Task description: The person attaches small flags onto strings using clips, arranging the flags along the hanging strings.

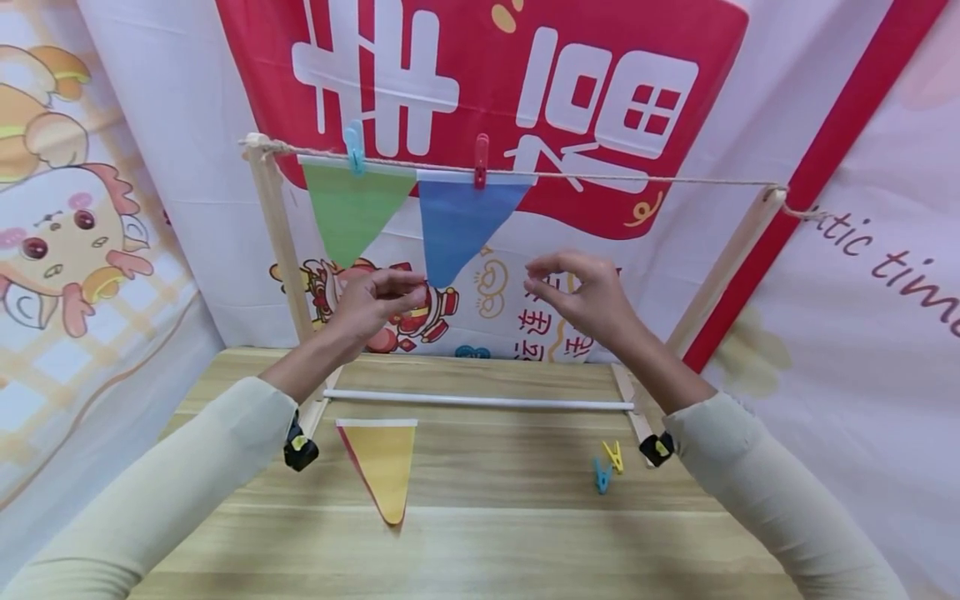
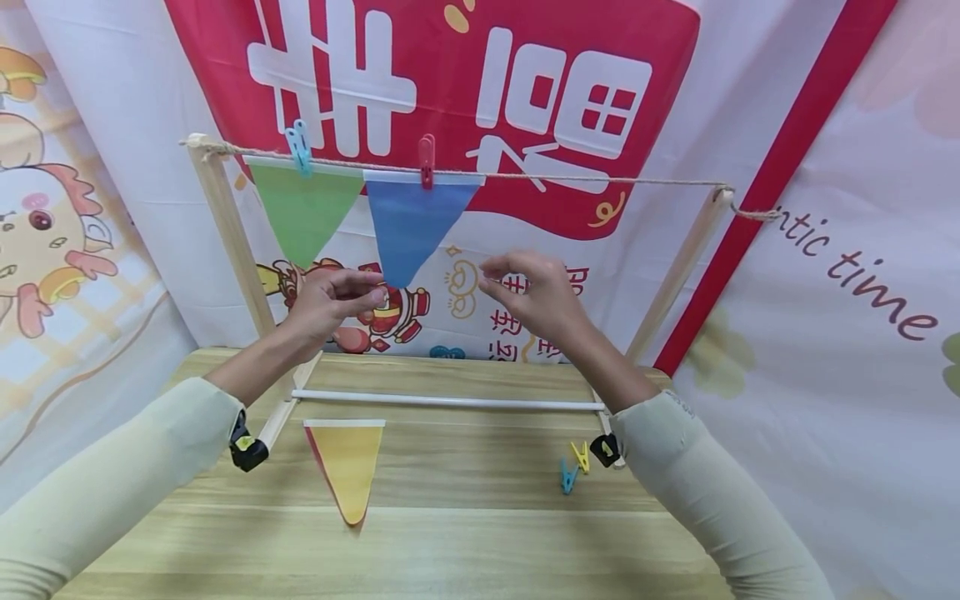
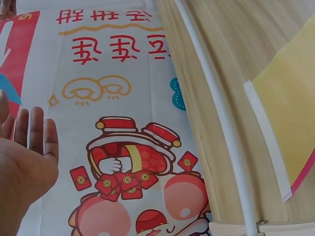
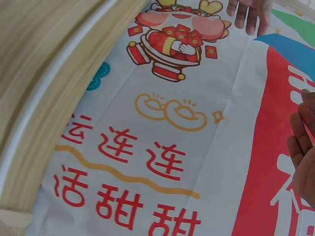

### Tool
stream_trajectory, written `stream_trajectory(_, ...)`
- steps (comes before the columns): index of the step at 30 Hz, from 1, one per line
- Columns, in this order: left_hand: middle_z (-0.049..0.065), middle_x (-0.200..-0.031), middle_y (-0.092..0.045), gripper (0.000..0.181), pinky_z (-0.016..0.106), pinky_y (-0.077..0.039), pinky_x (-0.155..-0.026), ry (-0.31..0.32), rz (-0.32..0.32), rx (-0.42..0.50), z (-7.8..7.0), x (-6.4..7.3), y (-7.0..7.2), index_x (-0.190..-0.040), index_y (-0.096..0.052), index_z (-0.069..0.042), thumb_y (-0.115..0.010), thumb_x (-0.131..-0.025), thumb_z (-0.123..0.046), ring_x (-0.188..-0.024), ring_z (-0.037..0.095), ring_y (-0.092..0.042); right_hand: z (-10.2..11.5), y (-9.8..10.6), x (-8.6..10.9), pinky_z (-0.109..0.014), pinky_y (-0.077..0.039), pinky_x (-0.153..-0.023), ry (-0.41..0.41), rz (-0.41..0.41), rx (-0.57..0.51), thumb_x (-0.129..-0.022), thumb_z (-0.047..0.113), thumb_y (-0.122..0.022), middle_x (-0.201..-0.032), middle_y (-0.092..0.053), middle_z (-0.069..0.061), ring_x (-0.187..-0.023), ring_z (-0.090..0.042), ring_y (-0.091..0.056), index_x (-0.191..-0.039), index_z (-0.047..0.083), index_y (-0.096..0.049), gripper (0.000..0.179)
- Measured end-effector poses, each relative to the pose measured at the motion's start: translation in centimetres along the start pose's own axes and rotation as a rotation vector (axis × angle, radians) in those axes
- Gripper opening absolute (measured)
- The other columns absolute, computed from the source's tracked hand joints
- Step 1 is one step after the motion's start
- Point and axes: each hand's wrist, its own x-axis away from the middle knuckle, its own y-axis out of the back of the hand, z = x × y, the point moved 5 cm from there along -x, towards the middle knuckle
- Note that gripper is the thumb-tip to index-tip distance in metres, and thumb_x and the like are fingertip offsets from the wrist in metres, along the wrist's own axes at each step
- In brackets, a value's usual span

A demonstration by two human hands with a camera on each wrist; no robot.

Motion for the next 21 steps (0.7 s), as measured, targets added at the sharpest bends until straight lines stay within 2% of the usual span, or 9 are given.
stream_trajectory(4,-0.004,-0.128,-0.073,0.048,0.022,-0.065,-0.096,-0.001,-0.008,0.023,0.5,0.0,0.0,-0.152,-0.068,-0.013,-0.079,-0.109,-0.030,-0.115,0.010,-0.073,-0.3,-0.1,0.7,-0.019,-0.063,-0.098,-0.034,-0.003,0.004,-0.101,0.020,-0.088,-0.123,-0.086,-0.005,-0.114,-0.018,-0.082,-0.127,0.014,-0.085,0.027)
stream_trajectory(11,-0.004,-0.122,-0.073,0.052,0.024,-0.066,-0.092,0.006,-0.014,0.058,1.4,0.0,0.3,-0.150,-0.061,-0.001,-0.080,-0.109,-0.026,-0.110,0.012,-0.076,-1.0,-0.1,1.8,-0.018,-0.063,-0.095,-0.055,-0.035,-0.028,-0.101,0.019,-0.088,-0.124,-0.086,-0.007,-0.117,-0.020,-0.080,-0.130,0.011,-0.083,0.030)
stream_trajectory(14,-0.003,-0.122,-0.073,0.047,0.023,-0.065,-0.092,0.009,-0.018,0.052,1.8,0.2,0.5,-0.146,-0.062,-0.002,-0.080,-0.109,-0.025,-0.108,0.010,-0.075,-1.4,-0.1,2.2,-0.014,-0.061,-0.092,-0.054,-0.044,-0.033,-0.100,0.018,-0.088,-0.122,-0.086,-0.009,-0.113,-0.021,-0.079,-0.128,0.010,-0.084,0.029)
stream_trajectory(15,-0.003,-0.122,-0.073,0.046,0.022,-0.065,-0.093,0.010,-0.018,0.046,1.9,0.3,0.5,-0.145,-0.063,-0.003,-0.080,-0.109,-0.025,-0.108,0.009,-0.074,-1.6,-0.2,2.4,-0.013,-0.059,-0.097,-0.054,-0.047,-0.034,-0.100,0.017,-0.088,-0.121,-0.086,-0.009,-0.111,-0.022,-0.079,-0.127,0.010,-0.084,0.027)
stream_trajectory(16,-0.004,-0.122,-0.073,0.044,0.022,-0.065,-0.093,0.013,-0.019,0.044,2.1,0.3,0.5,-0.144,-0.064,-0.004,-0.080,-0.108,-0.025,-0.108,0.009,-0.074,-1.7,-0.2,2.5,-0.013,-0.059,-0.096,-0.055,-0.048,-0.035,-0.101,0.016,-0.088,-0.120,-0.087,-0.010,-0.110,-0.022,-0.079,-0.126,0.010,-0.084,0.026)
stream_trajectory(21,-0.007,-0.119,-0.076,0.037,0.022,-0.065,-0.092,0.019,-0.021,0.037,2.8,0.3,0.5,-0.139,-0.070,-0.008,-0.081,-0.108,-0.025,-0.115,0.022,-0.075,-2.4,-0.4,3.4,-0.012,-0.058,-0.096,-0.085,-0.042,-0.020,-0.101,0.016,-0.088,-0.117,-0.087,-0.008,-0.107,-0.024,-0.080,-0.122,0.009,-0.084,0.023)
